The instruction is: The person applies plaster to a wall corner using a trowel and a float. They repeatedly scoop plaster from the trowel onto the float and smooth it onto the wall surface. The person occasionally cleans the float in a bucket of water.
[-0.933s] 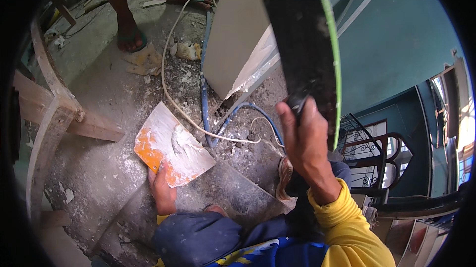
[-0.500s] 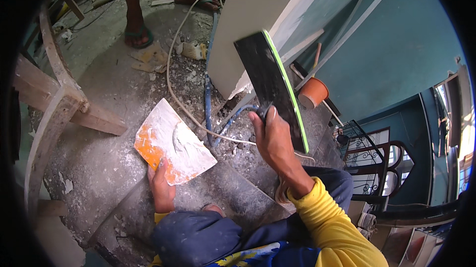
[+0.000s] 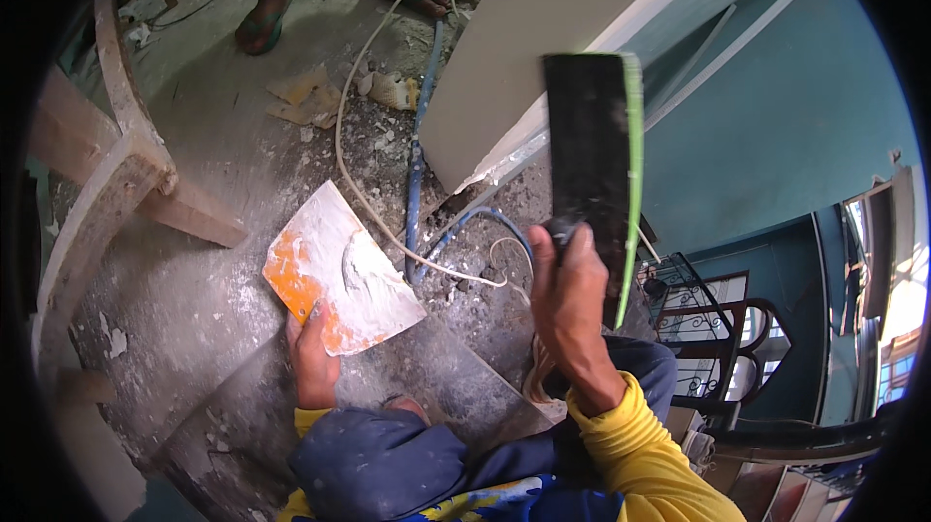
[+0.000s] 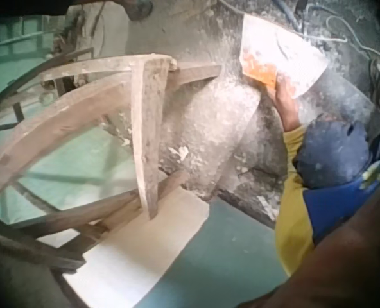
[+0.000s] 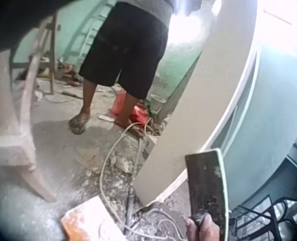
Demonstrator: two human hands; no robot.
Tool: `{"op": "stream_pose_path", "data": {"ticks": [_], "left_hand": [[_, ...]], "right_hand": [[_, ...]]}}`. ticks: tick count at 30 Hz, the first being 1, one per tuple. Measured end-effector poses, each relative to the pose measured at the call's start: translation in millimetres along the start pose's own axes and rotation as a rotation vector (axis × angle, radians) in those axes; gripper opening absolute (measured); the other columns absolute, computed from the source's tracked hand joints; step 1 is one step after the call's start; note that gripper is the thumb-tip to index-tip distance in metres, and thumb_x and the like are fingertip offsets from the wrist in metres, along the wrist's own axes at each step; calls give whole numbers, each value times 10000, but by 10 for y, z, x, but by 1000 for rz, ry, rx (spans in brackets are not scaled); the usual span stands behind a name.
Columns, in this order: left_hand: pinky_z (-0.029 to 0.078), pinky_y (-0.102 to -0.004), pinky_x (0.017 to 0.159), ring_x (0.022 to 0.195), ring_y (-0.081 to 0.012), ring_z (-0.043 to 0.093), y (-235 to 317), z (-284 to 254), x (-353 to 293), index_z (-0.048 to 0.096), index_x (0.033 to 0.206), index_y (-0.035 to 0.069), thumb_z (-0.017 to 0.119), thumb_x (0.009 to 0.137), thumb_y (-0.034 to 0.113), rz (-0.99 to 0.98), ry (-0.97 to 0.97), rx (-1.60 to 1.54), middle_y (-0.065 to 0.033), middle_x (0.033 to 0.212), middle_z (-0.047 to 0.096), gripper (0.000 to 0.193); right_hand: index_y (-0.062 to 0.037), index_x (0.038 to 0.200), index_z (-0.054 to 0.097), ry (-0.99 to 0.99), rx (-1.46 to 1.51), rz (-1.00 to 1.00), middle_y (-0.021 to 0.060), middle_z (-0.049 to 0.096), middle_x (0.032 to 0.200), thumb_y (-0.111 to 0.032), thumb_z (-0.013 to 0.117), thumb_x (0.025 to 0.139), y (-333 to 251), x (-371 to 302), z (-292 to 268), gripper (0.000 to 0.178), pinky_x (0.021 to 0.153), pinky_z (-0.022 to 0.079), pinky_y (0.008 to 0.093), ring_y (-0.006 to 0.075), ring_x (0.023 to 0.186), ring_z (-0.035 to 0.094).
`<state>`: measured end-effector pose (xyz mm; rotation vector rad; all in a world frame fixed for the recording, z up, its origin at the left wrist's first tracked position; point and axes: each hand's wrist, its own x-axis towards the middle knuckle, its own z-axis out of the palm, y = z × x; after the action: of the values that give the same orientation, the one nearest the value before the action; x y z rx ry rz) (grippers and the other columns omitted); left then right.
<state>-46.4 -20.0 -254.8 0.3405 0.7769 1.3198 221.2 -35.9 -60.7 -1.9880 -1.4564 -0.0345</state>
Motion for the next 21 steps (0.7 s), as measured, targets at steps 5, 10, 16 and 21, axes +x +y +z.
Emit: {"op": "stream_pose_path", "data": {"ticks": [5, 10, 16, 21], "left_hand": [[486, -390, 1075, 1242, -244, 611, -7, -26, 27, 494, 1432, -50, 625, 987, 40, -10, -21, -30, -145, 1369, 610, 472], [490, -372, 1058, 1219, -223, 620, -36, -68, 36, 513, 1411, -51, 637, 985, 55, 3, -45, -23, -135, 1349, 621, 456], [501, -359, 1037, 1198, -216, 628, -64, -86, 66, 518, 1402, -55, 641, 985, 52, 5, -39, -73, -132, 1326, 631, 447], [507, -364, 1028, 1188, -218, 633, -44, -73, 42, 524, 1393, -59, 641, 983, 47, 4, -46, -35, -138, 1324, 633, 439]], "right_hand": [[34, 968, 537, -113, -120, -140, 238, 656, 810, -148, 689, 1014, 5, -5, 13, 242, 616, 494, 452, 432, 693, 645], [21, 972, 548, 15, -19, 14, 200, 629, 761, -174, 663, 1037, -51, 90, -6, 236, 579, 476, 419, 350, 607, 585], [30, 959, 530, -82, 5, -20, 215, 632, 740, -193, 667, 1035, 45, 69, -13, 273, 566, 466, 425, 381, 605, 603], [26, 936, 497, -161, -42, 24, 193, 561, 716, -214, 656, 1043, 225, -7, 148, 308, 550, 426, 420, 363, 623, 538]]}}
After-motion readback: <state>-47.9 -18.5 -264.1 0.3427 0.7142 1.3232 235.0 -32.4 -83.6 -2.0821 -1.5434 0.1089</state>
